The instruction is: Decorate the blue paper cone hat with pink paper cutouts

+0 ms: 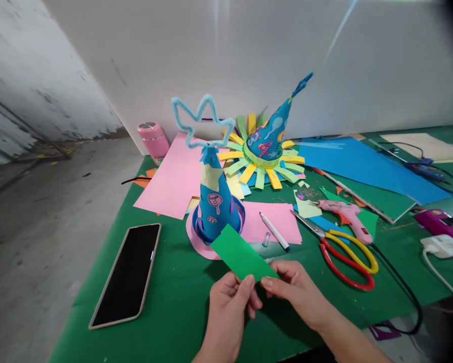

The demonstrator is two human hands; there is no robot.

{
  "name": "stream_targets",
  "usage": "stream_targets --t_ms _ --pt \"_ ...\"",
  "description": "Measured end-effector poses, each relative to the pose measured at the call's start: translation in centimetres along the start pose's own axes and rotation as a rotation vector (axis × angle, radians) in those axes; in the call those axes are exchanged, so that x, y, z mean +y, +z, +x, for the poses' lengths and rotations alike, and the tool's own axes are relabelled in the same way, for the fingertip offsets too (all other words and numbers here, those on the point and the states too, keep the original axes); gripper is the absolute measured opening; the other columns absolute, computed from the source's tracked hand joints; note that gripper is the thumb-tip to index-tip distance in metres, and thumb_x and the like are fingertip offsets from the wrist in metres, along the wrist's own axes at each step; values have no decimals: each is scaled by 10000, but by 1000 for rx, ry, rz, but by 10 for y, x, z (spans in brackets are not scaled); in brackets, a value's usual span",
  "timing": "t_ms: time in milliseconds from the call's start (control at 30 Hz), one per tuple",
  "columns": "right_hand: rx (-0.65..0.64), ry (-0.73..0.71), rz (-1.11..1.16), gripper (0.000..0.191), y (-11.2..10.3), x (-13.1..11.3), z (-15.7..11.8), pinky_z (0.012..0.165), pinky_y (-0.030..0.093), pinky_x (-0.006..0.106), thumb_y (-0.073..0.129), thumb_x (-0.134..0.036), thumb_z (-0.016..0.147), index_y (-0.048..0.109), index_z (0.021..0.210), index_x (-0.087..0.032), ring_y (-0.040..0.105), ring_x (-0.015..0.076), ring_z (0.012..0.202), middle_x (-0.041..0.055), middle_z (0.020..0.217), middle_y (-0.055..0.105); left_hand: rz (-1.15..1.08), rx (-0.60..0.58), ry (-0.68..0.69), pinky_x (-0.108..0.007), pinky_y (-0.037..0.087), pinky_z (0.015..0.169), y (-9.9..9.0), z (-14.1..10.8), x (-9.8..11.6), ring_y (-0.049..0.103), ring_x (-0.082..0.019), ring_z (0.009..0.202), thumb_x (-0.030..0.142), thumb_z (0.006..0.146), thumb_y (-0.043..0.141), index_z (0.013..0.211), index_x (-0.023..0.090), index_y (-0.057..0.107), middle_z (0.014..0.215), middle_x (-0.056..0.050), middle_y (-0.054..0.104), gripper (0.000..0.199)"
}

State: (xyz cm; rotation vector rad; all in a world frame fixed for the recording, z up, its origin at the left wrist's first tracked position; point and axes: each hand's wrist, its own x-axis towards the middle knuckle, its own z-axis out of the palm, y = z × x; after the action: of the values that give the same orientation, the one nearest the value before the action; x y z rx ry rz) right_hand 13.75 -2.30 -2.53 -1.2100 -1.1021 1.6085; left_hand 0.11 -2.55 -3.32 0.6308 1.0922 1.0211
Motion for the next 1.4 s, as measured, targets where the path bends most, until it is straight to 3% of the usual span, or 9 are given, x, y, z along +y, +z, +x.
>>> stream_targets --t_ms 200,500,667,733,833,933,1033,1167,1400 --pt "51 -6 -25 334 -2 -4 -5 491 291 228 613 -373 718 480 502 -156 348 85 487 -47 484 423 -39 -54 7 -207 351 433 4 -4 2 477 -87 409 293 743 603 553 132 559 480 -3 600 253" --pt "78 -64 62 284 14 -2 -11 522 324 231 585 -344 759 522 563 -148 420 100 526 -24 531 510 -148 40 28 -199 375 428 8 -4 1 489 -91 415 303 698 654 516 140 551 456 4 597 265" --pt "305 -59 20 281 4 11 -15 478 248 225 619 -329 745 538 548 -146 330 79 494 -49 502 431 -166 221 105 -189 389 453 5 -5 8 499 -91 453 318 709 645 660 141 632 481 13 605 184" --pt "343 -37 86 252 2 16 -16 462 211 227 620 -329 750 559 587 -147 294 70 482 -52 513 430 -134 229 107 -194 418 514 6 -6 8 525 -97 509 313 715 642 729 149 651 548 1 639 165" --pt "298 -33 195 226 8 18 -16 460 201 226 618 -330 753 578 628 -146 281 70 485 -48 527 438 -105 120 68 -226 452 632 12 -8 5 563 -123 639 266 656 701 831 162 668 744 -28 679 207" --pt "245 -63 241 237 19 16 -17 483 242 223 623 -326 749 567 606 -146 321 78 514 -35 559 468 -74 26 70 -237 450 608 19 -10 1 541 -136 619 288 649 701 662 147 668 627 -13 613 145" --pt "191 -73 169 262 21 12 -19 491 253 225 579 -330 785 577 604 -140 333 80 520 -32 557 465 -51 69 114 -224 430 581 22 -11 0 488 -112 565 304 684 669 488 144 593 547 13 512 265" --pt "142 -27 101 305 16 12 -21 477 243 222 533 -352 814 605 615 -132 339 77 500 -34 519 453 -71 111 114 -225 416 564 20 -10 0 468 -107 569 302 683 674 512 140 588 577 17 490 250" --pt "268 36 121 310 18 19 -22 459 259 195 591 -391 760 605 577 -141 352 66 472 -17 520 552 -136 136 86 -207 390 537 21 -11 -3 431 -100 577 302 672 686 520 144 557 568 32 459 254"
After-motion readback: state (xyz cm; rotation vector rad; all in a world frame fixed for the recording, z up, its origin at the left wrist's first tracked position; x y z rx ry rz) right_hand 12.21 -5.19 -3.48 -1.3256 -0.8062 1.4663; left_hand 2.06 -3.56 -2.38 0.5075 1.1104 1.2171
